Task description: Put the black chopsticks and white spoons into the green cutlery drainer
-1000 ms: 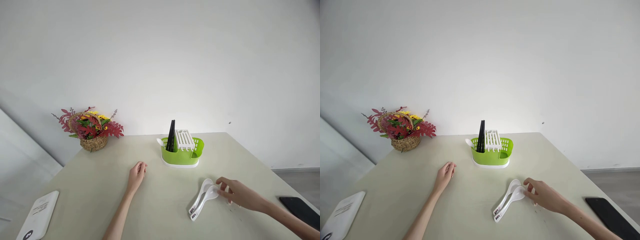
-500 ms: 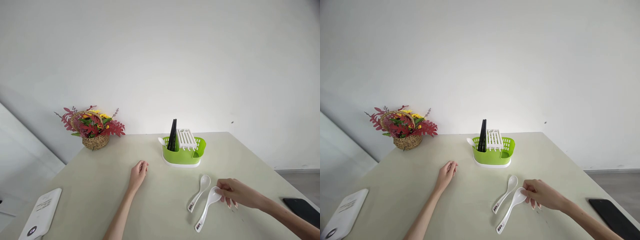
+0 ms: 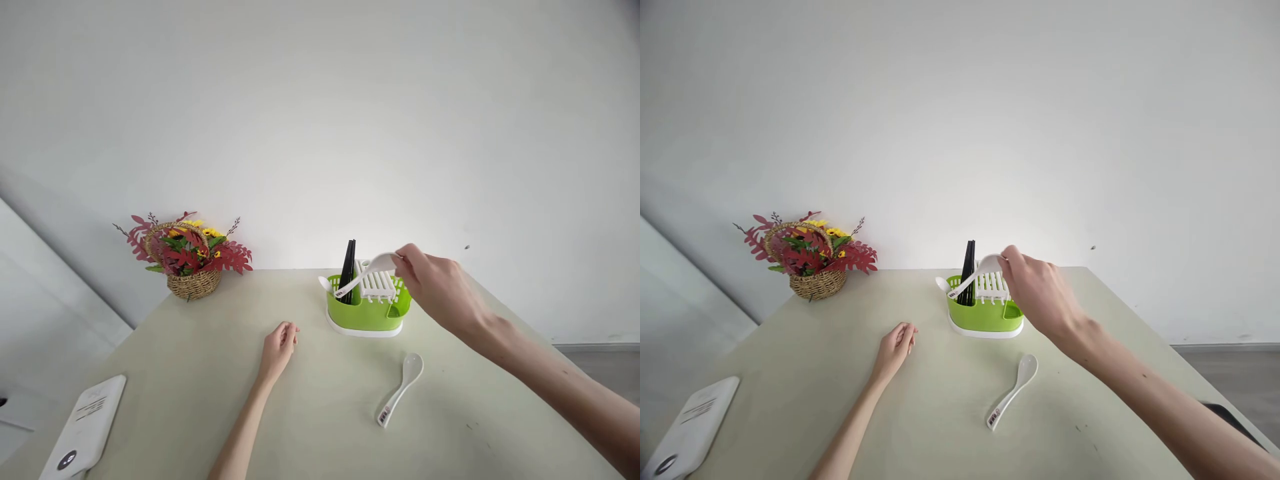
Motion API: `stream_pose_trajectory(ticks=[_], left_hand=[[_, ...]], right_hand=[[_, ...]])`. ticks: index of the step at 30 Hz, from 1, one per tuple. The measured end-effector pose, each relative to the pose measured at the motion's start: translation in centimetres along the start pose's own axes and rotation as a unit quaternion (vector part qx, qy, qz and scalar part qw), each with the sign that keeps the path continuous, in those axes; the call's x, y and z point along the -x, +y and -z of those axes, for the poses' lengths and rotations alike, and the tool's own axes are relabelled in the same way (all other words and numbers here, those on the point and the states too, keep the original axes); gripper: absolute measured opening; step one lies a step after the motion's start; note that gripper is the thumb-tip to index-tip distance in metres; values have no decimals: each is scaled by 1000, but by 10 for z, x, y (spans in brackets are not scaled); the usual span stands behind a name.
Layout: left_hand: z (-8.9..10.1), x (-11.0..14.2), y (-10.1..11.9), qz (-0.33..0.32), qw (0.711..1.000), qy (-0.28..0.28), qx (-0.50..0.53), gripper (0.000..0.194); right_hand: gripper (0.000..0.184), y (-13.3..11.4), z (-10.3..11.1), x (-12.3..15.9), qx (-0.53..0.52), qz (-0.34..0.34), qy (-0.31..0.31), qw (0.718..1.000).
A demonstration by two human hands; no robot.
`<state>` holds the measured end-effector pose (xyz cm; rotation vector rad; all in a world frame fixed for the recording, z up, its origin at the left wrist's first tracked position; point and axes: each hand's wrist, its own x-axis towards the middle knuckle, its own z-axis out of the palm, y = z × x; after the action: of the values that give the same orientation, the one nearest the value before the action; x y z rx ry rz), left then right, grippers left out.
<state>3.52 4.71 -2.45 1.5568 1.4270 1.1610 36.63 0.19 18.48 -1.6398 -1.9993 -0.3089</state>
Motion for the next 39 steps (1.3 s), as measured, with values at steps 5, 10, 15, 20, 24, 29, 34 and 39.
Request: stream_pose_trajectory(ticks=[5, 10, 15, 20, 24, 29, 34, 39], left_hand=[[0, -1, -2, -1, 1000, -1, 3, 41], [-2, -2, -6, -3, 1000, 1, -1, 41], [-2, -1, -5, -3, 1000, 3, -9, 40], [-1, 0, -4, -8, 1000, 0, -19, 41], [-2, 0, -5, -11, 1000, 0, -25, 41], [-2, -1, -4, -13, 999, 0, -32, 40], [-2, -1, -1, -12, 999, 2, -36, 41], [-2, -1, -2, -11, 999, 0, -38, 43]], right_hand=[[21, -32, -9, -25, 178, 114, -99, 972], [40, -54, -29, -32, 186, 164, -158, 956], [33, -70, -54, -29, 174, 185, -210, 944], [23, -78, -78, -26, 152, 162, -255, 941], [30, -78, -88, -30, 129, 114, -269, 948], [31, -78, -91, -37, 88, 74, -274, 955], [30, -79, -91, -35, 50, 63, -275, 958], [26, -72, -78, -20, -3, 73, -260, 963]])
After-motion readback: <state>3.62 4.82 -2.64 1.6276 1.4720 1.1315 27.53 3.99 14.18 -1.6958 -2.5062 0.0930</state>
